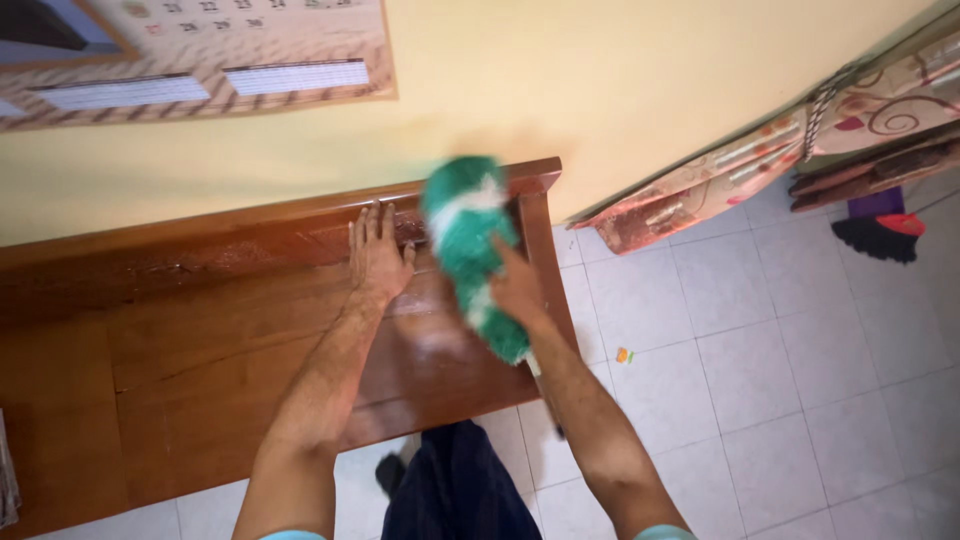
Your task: The person dusts a wooden bench using a duster, moves a stack of books by hand, and dusts across the wooden seat panels and corner surfaces.
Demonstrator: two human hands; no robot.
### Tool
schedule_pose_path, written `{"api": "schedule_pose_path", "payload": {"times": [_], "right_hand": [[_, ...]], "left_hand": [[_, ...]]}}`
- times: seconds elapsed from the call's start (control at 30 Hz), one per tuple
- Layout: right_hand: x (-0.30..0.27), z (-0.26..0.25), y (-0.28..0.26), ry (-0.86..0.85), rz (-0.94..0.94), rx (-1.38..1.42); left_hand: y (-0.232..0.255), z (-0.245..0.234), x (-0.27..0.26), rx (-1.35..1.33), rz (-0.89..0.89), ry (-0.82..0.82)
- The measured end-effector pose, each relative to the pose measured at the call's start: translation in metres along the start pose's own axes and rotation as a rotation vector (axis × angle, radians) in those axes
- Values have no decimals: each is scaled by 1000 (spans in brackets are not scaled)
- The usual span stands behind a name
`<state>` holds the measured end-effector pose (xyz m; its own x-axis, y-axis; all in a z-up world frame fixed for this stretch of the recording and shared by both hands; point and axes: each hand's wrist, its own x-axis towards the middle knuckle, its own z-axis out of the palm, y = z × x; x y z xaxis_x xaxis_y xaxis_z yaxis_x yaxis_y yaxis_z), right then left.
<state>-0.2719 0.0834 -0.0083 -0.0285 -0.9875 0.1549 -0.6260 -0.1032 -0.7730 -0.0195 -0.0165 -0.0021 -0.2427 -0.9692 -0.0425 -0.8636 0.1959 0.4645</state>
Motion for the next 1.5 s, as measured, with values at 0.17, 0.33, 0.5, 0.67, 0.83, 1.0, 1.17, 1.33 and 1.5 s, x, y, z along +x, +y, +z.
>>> {"api": "schedule_pose_path", "payload": {"times": [0.17,0.33,0.5,0.67,0.83,1.0,1.17,1.33,1.5], "right_hand": [[19,-36,37,435,507,95],[1,2,-1,242,278,-13],[-7,11,10,330,471,53],[-3,47,40,518,438,30],[-18,62,72,544,605,32],[-82,70,126,661,924,101],[-66,79,129,713,804,173],[-44,76,96,574,583,60],[-125,94,117,782,1033,159]], "left_hand": [[10,10,5,31,24,-96],[41,30,8,-1,131,-65],[58,43,24,-63,254,-17],[68,55,28,-37,338,0],[77,65,36,-45,454,26],[82,63,43,-34,475,35],[91,69,47,-17,509,31],[101,76,43,-49,563,-5],[108,87,20,-78,585,-109]]}}
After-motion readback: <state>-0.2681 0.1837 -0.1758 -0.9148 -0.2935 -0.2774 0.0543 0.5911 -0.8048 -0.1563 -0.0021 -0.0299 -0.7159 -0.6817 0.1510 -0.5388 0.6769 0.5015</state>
